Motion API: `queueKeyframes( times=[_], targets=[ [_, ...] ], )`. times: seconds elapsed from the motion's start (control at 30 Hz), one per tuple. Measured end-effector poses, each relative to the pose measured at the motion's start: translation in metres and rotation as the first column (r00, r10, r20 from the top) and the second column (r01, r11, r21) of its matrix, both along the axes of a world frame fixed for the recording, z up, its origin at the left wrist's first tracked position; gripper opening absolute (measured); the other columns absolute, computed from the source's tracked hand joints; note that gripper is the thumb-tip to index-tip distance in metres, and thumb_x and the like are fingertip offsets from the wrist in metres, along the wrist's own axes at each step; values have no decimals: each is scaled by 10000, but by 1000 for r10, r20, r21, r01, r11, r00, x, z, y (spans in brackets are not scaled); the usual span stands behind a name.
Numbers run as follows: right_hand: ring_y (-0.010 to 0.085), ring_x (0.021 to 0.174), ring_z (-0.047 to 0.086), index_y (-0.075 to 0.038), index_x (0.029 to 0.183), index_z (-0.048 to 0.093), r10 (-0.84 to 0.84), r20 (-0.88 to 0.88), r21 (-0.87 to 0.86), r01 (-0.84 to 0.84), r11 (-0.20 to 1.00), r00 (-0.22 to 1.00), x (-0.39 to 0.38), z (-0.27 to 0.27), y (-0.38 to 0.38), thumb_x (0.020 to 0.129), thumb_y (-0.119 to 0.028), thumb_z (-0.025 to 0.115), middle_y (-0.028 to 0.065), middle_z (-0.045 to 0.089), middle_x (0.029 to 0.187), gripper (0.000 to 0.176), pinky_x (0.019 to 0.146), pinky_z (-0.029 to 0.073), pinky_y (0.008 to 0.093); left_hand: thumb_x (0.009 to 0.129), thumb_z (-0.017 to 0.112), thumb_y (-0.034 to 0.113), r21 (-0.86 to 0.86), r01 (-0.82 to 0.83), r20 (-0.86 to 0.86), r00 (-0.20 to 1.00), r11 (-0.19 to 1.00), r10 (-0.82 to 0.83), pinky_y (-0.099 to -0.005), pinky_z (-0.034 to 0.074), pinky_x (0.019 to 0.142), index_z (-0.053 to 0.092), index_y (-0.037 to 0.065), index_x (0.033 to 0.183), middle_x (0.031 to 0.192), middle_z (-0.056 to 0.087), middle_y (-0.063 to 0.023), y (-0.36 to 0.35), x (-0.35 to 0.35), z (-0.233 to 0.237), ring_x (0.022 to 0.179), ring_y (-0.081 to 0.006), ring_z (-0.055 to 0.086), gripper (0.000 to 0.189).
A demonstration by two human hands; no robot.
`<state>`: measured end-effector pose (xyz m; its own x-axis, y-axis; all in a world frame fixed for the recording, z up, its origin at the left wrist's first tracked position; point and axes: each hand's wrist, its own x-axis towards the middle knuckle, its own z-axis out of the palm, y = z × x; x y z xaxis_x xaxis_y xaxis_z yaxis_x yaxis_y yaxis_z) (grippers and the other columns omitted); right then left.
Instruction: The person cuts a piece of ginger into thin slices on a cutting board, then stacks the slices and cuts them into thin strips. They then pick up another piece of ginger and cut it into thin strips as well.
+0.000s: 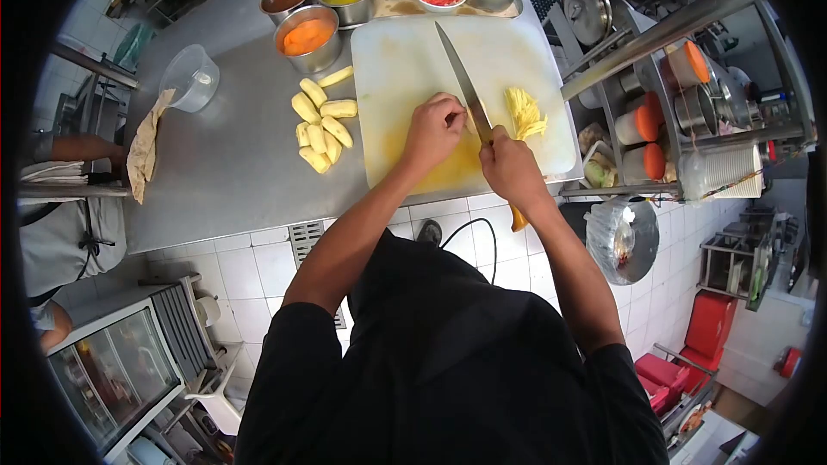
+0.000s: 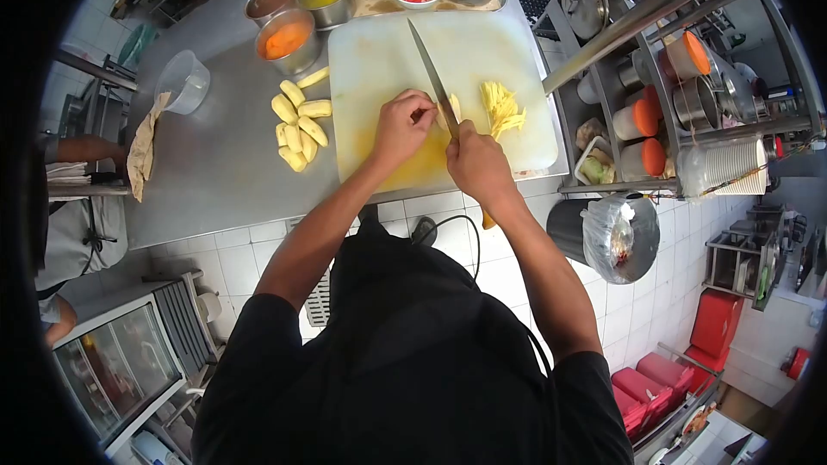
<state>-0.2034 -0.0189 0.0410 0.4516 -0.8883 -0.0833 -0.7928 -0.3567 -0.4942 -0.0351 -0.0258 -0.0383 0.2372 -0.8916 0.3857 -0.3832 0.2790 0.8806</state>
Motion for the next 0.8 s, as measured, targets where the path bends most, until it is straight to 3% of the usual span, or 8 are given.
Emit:
queueKeyframes(
  times=[0.8],
  targets=[
    [508, 782, 668, 58, 967, 527, 21, -21, 28, -20, 999, 1000, 4, 5, -4, 939, -128, 553, 332, 658, 773, 190, 750, 536, 575, 840, 728, -23, 40, 14, 4, 1000, 999, -14, -306, 504, 597, 717, -31, 882, 934, 711, -88, 1, 1, 2, 649, -198, 632, 44]
  ],
)
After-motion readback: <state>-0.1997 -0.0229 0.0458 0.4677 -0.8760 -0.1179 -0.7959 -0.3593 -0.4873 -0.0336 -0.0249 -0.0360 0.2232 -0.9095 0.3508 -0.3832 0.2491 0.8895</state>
